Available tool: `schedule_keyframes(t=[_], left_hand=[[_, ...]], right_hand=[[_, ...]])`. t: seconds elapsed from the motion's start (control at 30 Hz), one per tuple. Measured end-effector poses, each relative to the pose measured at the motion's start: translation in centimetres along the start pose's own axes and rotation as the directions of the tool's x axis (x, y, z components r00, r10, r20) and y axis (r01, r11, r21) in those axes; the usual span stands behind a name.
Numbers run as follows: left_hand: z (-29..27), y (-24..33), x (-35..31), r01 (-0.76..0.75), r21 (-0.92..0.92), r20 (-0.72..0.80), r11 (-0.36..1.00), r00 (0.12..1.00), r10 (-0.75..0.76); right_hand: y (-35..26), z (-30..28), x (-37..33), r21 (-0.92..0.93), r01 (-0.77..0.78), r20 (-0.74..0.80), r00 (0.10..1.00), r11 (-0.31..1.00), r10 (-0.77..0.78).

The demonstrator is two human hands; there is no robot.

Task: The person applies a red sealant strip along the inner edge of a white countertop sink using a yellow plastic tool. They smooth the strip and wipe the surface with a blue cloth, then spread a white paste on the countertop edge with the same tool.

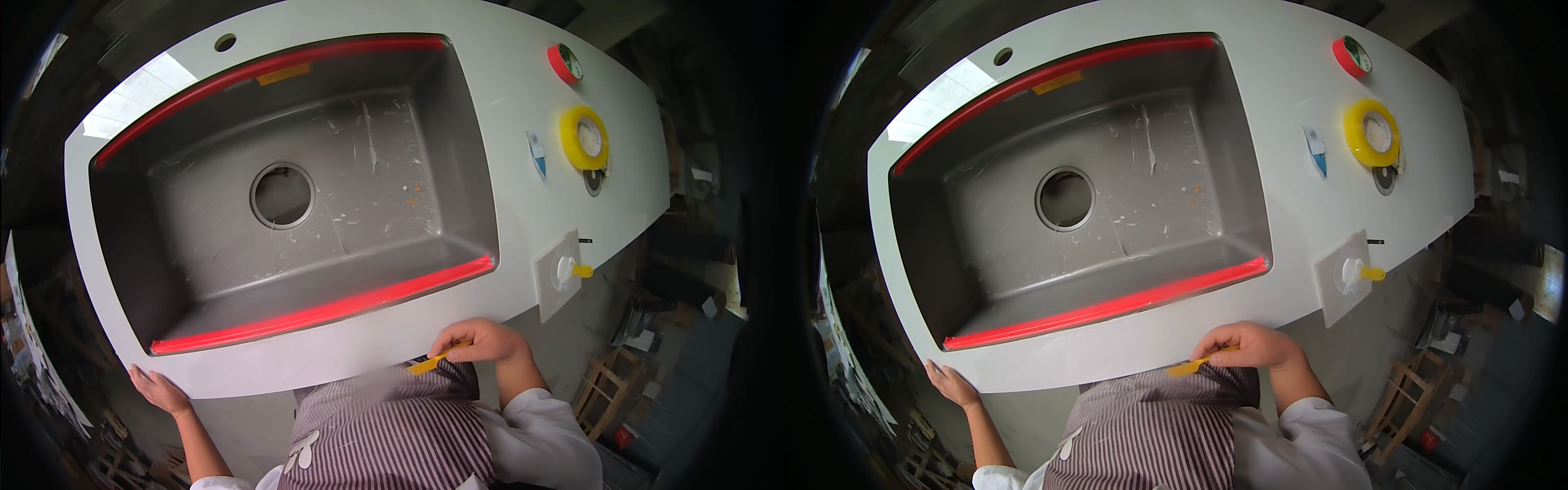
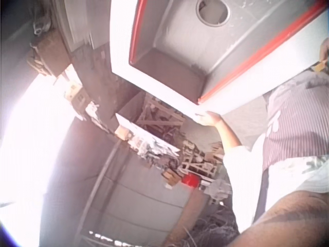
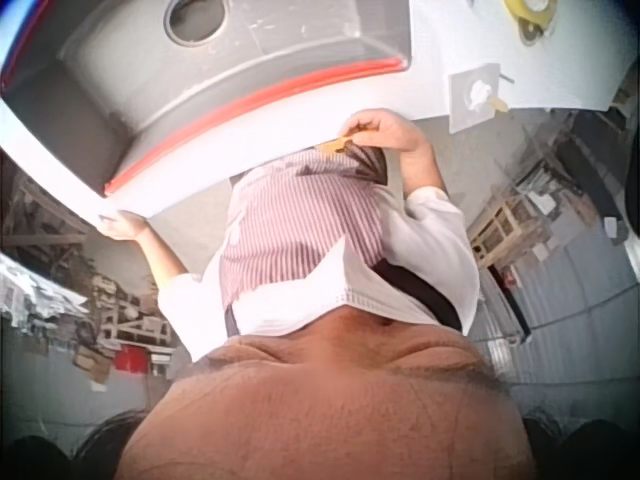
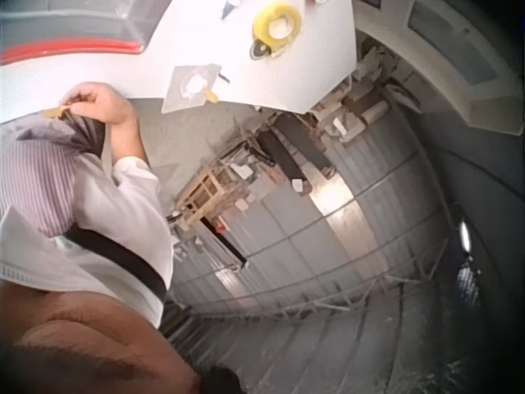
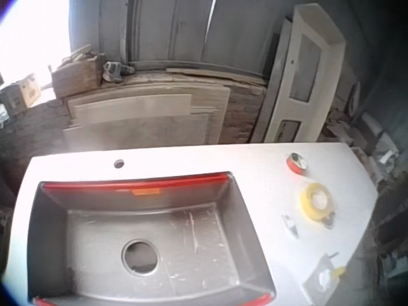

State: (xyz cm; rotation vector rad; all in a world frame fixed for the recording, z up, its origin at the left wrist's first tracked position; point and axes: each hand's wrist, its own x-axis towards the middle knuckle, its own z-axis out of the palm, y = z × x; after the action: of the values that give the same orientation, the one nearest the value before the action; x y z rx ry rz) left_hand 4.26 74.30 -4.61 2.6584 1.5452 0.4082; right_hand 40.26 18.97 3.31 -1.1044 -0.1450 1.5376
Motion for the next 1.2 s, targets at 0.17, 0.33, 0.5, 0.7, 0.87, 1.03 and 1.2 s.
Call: schedule_keyframes(t=[0.17,0.33,0.5,0.7,0.87,1.03,1.2], left_hand=[[0.1,-0.2,0.2,0.018,-0.013,0.004,1.000,1.000,-0.018],[0.1,-1.5,0.6,-0.007,0.005,-0.010,1.000,1.000,0.007],[1.0,-2.7,0.8,-0.064,0.088,-0.001,0.994,0.998,0.064],[0.9,-1.3,0.9,-0.052,0.115,-0.022,0.992,0.998,0.055],[0.9,-1.3,1.1,-0.035,0.135,-0.008,0.990,0.999,0.036],[1.3,-2.2,0.7,-0.062,0.154,-0.029,0.986,0.997,0.067],[1.1,-1.1,0.8,-0.065,0.117,-0.033,0.991,0.997,0.069]], right_hand=[[-0.6,-0.4,-1.3,0.045,0.144,-0.154,0.979,0.989,-0.136],[-2.1,-1.1,-6.8,-0.199,0.199,-0.716,0.639,0.960,-0.281],[-2.7,-2.6,-12.8,-0.425,-0.154,-0.897,-0.063,0.892,-0.438],[-3.5,-1.7,-14.7,-0.095,-0.576,-0.959,-0.167,0.812,-0.230],[-2.8,-2.3,-14.2,-0.105,-0.638,-0.968,-0.111,0.763,-0.226],[-3.1,-2.7,-14.4,-0.142,-0.752,-0.974,-0.009,0.643,-0.225],[-4.4,-3.1,-15.0,-0.192,-0.714,-0.960,-0.008,0.674,-0.281]])
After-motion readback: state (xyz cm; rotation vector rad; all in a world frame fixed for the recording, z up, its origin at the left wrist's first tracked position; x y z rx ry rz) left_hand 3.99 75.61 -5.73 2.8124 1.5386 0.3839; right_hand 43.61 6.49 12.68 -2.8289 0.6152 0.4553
